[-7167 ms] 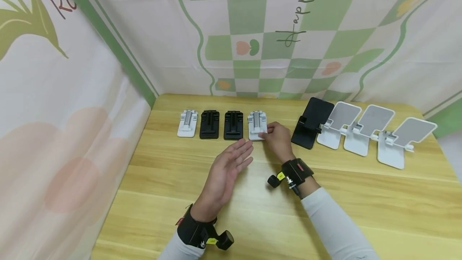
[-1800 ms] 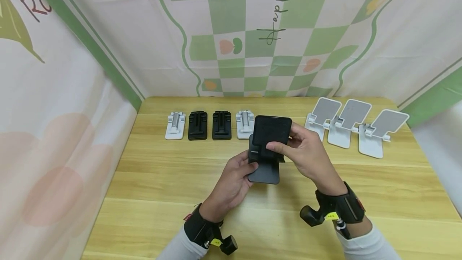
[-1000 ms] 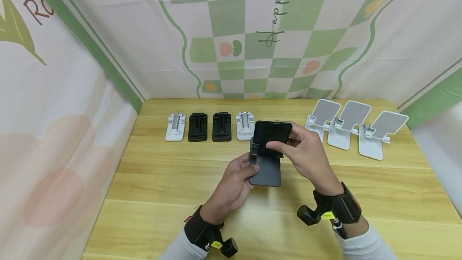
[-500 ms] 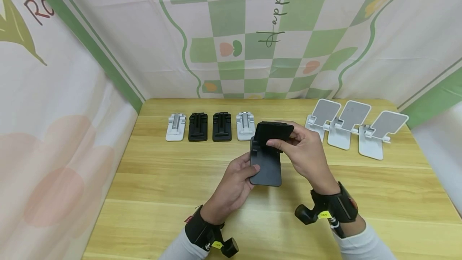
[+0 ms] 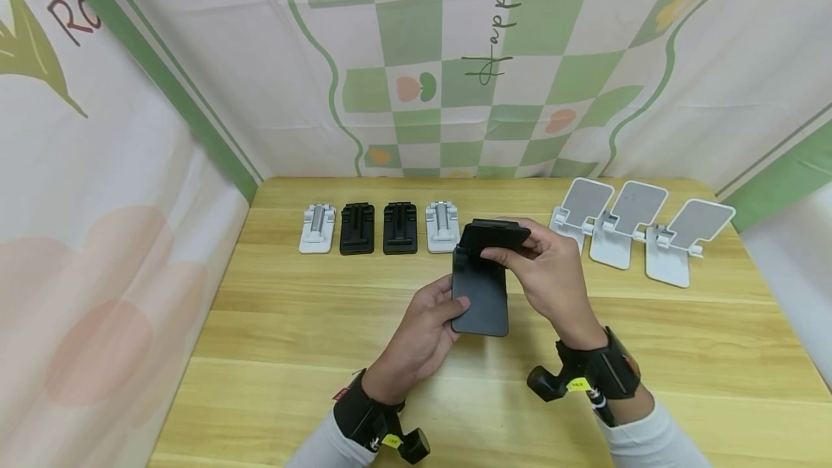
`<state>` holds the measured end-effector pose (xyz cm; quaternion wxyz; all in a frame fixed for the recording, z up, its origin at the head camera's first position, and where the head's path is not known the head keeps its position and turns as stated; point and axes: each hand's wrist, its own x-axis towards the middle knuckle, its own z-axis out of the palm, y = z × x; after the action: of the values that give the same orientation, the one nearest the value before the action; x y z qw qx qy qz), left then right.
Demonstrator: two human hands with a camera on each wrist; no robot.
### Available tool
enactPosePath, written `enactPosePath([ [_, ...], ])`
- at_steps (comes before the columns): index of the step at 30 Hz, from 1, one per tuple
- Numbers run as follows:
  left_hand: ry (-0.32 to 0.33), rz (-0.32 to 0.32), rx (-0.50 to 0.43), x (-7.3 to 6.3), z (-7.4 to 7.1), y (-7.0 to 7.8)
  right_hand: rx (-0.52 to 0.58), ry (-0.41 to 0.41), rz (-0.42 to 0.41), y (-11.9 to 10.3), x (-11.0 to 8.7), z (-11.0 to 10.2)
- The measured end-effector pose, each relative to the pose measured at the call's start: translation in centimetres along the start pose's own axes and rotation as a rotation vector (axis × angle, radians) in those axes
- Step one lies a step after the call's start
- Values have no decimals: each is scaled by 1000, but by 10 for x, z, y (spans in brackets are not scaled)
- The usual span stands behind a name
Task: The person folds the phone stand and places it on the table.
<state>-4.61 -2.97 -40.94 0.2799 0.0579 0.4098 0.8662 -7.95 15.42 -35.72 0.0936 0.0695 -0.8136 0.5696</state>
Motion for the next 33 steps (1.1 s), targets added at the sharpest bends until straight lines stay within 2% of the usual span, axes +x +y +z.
enactPosePath([
  [12,-4,-1,-5,1,0,0,-7,20,-5,1,1,1],
  [17,-5,-5,5,1,-1,-1,-38,8,-31,1,2,0],
  [26,3,-3,15,1,-1,0,-155,-81,-121,-10,7,-10],
  [30,5,1,24,1,-1,-1,-200,-96,-219,-21,10,-15],
  [33,11,-2,30,1,-2,-2,-293,-94,-300,-31,13,-20],
])
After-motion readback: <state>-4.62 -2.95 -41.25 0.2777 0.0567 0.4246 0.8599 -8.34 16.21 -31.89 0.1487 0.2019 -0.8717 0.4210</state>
